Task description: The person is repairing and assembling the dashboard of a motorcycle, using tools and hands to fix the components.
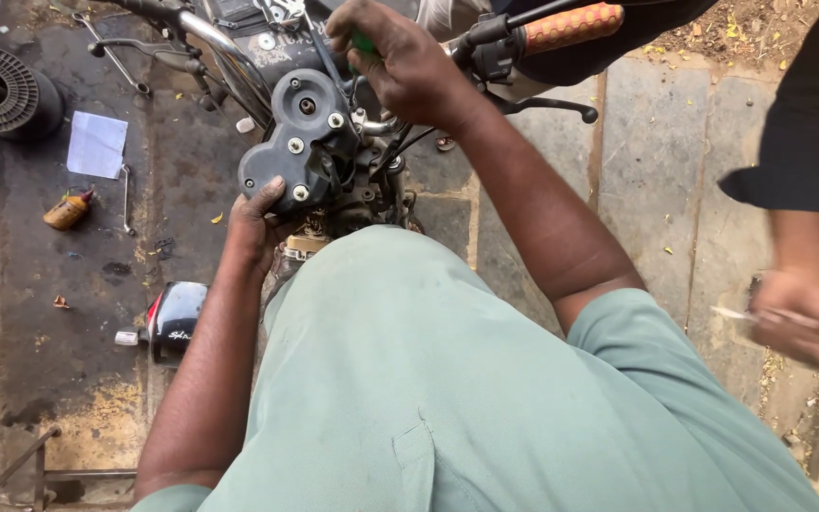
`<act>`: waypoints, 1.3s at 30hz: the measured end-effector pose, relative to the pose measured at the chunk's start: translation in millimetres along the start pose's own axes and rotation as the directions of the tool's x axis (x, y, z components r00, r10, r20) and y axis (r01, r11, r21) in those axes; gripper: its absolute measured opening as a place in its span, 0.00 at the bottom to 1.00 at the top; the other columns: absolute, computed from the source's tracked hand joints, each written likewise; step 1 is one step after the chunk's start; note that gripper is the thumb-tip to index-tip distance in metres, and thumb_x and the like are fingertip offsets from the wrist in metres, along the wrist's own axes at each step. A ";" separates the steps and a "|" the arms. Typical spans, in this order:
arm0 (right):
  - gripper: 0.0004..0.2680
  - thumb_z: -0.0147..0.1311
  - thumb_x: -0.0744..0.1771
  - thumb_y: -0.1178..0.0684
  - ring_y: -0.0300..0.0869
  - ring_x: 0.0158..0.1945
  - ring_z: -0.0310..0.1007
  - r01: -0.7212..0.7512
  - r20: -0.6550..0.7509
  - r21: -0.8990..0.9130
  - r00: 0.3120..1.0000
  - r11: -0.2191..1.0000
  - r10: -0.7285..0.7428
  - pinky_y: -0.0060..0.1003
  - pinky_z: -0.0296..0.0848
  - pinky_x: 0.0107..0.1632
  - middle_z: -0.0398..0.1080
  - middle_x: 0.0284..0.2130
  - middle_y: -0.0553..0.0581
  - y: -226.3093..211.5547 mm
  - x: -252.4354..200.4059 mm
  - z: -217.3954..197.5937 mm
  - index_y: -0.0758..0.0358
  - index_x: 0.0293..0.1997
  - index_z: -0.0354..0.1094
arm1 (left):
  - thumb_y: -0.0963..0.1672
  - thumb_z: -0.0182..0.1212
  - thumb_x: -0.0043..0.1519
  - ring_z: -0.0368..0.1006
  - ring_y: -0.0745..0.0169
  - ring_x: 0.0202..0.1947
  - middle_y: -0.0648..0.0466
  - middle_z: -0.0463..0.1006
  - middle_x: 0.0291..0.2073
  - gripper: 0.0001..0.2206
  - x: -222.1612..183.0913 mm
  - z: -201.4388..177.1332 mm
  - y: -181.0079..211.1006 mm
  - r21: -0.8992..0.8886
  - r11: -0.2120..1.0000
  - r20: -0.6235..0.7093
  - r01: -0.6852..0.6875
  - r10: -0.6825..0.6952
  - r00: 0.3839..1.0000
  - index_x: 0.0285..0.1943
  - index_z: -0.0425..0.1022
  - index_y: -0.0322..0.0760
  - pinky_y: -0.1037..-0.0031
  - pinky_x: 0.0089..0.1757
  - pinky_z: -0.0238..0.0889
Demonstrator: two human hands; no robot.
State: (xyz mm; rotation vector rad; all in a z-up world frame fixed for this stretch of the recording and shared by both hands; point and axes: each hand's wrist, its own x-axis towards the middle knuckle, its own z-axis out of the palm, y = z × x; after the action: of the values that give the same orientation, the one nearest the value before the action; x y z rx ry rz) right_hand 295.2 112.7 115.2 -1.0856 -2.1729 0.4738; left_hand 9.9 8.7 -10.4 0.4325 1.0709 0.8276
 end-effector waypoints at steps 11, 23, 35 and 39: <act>0.11 0.58 0.72 0.54 0.39 0.35 0.76 0.061 -0.155 -0.204 0.983 0.977 -0.094 0.30 0.81 0.35 0.73 0.36 0.50 24.3 3.1 28.6 0.54 0.61 0.65 | 0.49 0.66 0.59 0.80 0.51 0.47 0.41 0.78 0.50 0.30 1.0 -3.4 -3.2 0.021 1.000 -0.021 -0.007 0.007 1.000 0.66 0.64 0.27 0.58 0.49 0.79; 0.05 0.49 0.75 0.59 0.35 0.42 0.79 -0.028 -0.141 0.087 0.989 0.996 0.040 0.31 0.85 0.44 0.73 0.41 0.53 -2.2 -30.6 2.5 0.56 0.57 0.62 | 0.46 0.72 0.51 0.78 0.52 0.45 0.45 0.76 0.50 0.34 -14.2 10.5 13.0 0.160 0.987 -0.026 -0.019 0.023 0.999 0.66 0.62 0.35 0.59 0.43 0.77; 0.29 0.44 0.64 0.25 0.27 0.15 0.58 -0.830 0.327 0.418 0.518 0.370 0.790 0.23 0.63 0.15 0.77 0.33 0.48 -33.4 -106.3 -13.2 0.54 0.64 0.64 | 0.42 0.86 0.48 0.71 0.52 0.64 0.45 0.69 0.64 0.48 -38.7 4.9 37.4 0.604 0.587 0.297 -0.539 0.462 0.836 0.74 0.51 0.46 0.62 0.59 0.70; 0.41 0.39 0.60 0.15 0.27 0.17 0.59 -0.768 0.396 0.521 0.604 0.372 0.692 0.24 0.63 0.17 0.68 0.26 0.53 -33.2 -114.4 -14.7 0.58 0.72 0.59 | 0.41 0.83 0.56 0.69 0.48 0.70 0.45 0.65 0.70 0.43 -28.9 12.8 48.6 0.634 0.275 0.504 -0.723 0.562 0.656 0.75 0.53 0.53 0.61 0.57 0.74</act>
State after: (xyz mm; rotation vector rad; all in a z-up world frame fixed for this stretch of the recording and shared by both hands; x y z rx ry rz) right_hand 337.1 1.2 99.8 -1.5653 -1.2245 1.6111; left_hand -3.8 18.1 45.2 1.8401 1.0361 0.9374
